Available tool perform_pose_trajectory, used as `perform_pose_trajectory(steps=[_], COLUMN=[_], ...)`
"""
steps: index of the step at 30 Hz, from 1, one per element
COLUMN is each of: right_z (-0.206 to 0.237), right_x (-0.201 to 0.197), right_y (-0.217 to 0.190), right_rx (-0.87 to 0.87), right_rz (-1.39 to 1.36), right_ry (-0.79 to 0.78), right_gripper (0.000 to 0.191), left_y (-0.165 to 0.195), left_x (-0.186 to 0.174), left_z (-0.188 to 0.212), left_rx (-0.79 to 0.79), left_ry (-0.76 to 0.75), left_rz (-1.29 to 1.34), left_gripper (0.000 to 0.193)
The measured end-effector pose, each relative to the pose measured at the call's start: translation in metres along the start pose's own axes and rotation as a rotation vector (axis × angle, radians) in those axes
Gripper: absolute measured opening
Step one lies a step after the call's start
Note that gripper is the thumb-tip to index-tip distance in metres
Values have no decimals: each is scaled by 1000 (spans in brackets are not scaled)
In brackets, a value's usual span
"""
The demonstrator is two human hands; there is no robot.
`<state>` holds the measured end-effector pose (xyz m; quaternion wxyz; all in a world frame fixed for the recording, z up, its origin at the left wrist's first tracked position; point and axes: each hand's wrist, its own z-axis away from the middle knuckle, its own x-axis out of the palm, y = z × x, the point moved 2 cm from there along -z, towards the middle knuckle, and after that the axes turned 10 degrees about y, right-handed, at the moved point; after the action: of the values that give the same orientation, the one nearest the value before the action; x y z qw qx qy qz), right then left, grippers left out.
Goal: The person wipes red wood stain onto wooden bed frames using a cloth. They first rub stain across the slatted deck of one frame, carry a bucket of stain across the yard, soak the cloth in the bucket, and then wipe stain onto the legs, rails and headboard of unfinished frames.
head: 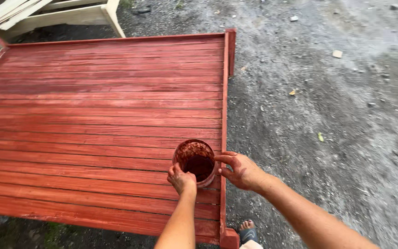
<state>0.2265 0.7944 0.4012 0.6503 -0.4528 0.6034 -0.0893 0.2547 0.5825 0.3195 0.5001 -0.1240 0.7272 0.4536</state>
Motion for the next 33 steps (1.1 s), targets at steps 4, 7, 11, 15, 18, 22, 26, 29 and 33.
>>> perform_pose_trajectory(steps=[4, 7, 11, 15, 18, 22, 26, 29, 33], right_z=[-40, -64, -84, -106, -124, -129, -148, -176, -223], right_x=[17, 42, 75, 102, 120, 143, 149, 140, 108], right_y=[30, 49, 58, 71, 80, 93, 110, 125, 144], right_rx=[-168, -108, -144, 124, 157, 218, 437, 548, 613], right_rz=[-69, 55, 162, 282, 240, 208, 25, -62, -202], right_ry=[-16, -178, -231, -352, -408, -326, -239, -252, -290], right_gripper=[46, 42, 64, 86, 101, 90, 83, 75, 64], left_y=[-6, -20, -24, -37, -48, -62, -58, -43, 7], left_x=[20, 36, 46, 51, 54, 70, 81, 77, 90], left_z=[-22, -32, -58, -74, -75, -67, -86, -110, -128], left_rx=[-113, -92, -17, -308, -279, -344, -447, -502, -535], left_ry=[139, 75, 4, -332, -336, -341, -449, -415, -347], left_rz=[232, 88, -145, -82, -102, -193, -215, -235, -252], left_gripper=[79, 75, 59, 71, 64, 41, 42, 42, 43])
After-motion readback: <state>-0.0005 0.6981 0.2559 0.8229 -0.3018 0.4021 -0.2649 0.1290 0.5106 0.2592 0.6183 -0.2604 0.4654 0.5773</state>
